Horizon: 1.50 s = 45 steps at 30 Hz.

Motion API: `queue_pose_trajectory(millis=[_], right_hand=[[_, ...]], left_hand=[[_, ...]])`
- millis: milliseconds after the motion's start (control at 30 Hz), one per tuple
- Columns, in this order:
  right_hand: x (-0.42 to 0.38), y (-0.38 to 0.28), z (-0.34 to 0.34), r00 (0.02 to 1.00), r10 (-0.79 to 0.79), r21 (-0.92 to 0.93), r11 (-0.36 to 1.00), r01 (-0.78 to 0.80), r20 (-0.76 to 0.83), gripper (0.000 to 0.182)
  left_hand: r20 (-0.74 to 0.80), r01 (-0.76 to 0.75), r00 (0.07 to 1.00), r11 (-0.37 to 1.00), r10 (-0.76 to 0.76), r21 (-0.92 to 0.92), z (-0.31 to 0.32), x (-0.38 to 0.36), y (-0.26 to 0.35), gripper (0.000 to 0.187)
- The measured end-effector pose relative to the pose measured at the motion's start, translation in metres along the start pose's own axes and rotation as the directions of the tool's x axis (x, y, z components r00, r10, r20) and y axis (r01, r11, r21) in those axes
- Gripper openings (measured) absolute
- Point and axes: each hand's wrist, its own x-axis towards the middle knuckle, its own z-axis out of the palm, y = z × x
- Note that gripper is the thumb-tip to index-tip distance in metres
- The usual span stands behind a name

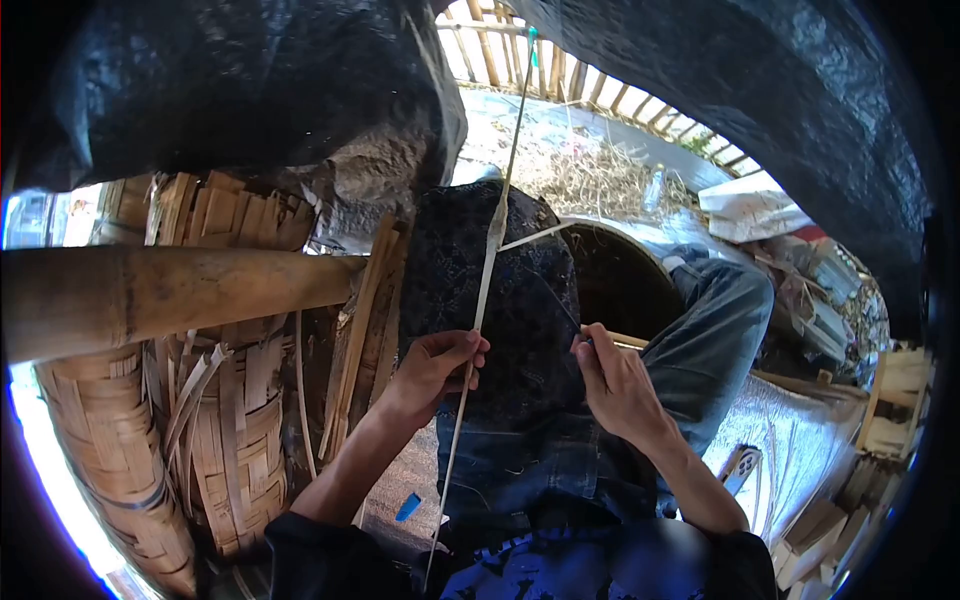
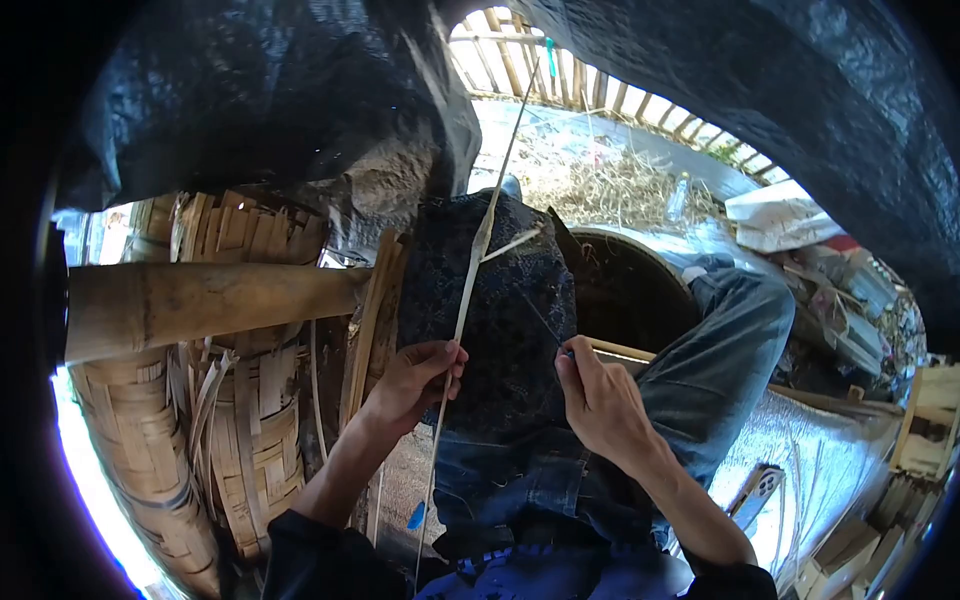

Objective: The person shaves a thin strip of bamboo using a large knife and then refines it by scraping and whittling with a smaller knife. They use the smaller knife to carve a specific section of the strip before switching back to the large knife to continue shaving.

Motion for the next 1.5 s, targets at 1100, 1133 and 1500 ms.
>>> queue_pose_trajectory(millis=[1100,1133,1500], right_hand=[[0.064,0.015,0.001,0.980,-0.196,-0.211,0.960,0.186,-0.029,0.022],[0.066,0.015,0.003,0.974,-0.225,-0.223,0.952,0.211,-0.039,0.022],[0.032,0.023,0.017,0.950,-0.298,-0.029,0.954,0.297,-0.090,0.019]], left_hand=[[-0.208,-0.034,0.953,0.760,0.220,0.649,-0.053,0.097,0.079,0.023],[-0.173,-0.098,0.931,0.679,0.320,0.728,-0.051,0.101,0.085,0.023],[-0.073,0.060,0.996,0.971,-0.044,0.233,0.021,0.003,0.027,0.032]])
